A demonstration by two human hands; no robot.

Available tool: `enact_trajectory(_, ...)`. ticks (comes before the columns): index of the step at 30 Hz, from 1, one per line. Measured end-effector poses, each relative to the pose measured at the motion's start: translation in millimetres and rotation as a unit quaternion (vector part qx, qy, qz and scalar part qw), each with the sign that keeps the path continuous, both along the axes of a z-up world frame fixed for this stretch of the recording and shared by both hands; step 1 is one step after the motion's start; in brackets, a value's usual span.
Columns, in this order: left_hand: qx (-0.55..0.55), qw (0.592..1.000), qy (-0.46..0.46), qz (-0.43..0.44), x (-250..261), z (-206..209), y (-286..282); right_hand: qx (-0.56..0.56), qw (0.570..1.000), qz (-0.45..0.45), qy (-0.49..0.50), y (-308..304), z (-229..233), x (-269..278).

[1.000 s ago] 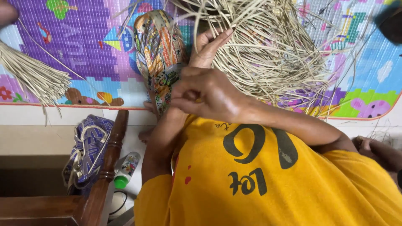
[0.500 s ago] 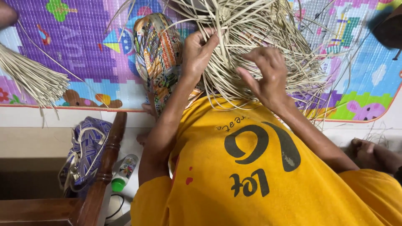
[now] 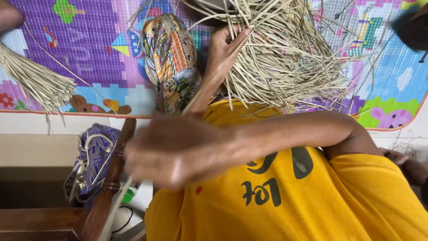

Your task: Weaving dried palm leaves together to create a handcrafted item.

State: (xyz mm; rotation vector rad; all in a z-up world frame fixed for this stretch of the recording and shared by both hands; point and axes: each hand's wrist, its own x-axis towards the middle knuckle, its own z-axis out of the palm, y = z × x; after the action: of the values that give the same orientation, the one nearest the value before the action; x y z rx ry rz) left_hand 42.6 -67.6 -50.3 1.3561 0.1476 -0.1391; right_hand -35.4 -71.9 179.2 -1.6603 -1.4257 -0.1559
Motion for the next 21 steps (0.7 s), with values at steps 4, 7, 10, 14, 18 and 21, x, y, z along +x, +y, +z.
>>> enact_trajectory(4, -0.001, 0.999, -0.028, -0.016, -9.9, -30.1, 10.8, 0.036, 0.999, 0.030, -0.007, 24.1, -18.9, -7.0)
enact_trajectory(7, -0.008, 0.999, 0.045, -0.003, -34.9, 22.8, 39.3, 0.316, 0.800, -0.422, 0.286, 68.0, -145.7, -17.3)
enact_trajectory(10, 0.180, 0.978, -0.104, 0.025, -71.5, 15.7, 75.7, -0.066, 0.964, -0.211, 0.146, -110.1, -82.2, 76.6)
enact_trajectory(14, 0.125, 0.970, 0.054, -0.203, -97.8, 108.0, 84.4, -0.102, 0.918, -0.366, 0.111, -164.2, -124.3, 78.1)
enact_trajectory(18, 0.029, 0.977, -0.148, -0.150, -81.0, 134.3, 58.4, -0.190, 0.886, -0.318, 0.281, -161.6, -132.1, 70.7)
enact_trajectory(21, 0.242, 0.936, -0.254, -0.032, -54.6, 113.3, 50.9, -0.262, 0.882, -0.292, 0.260, -162.7, -137.6, 63.1)
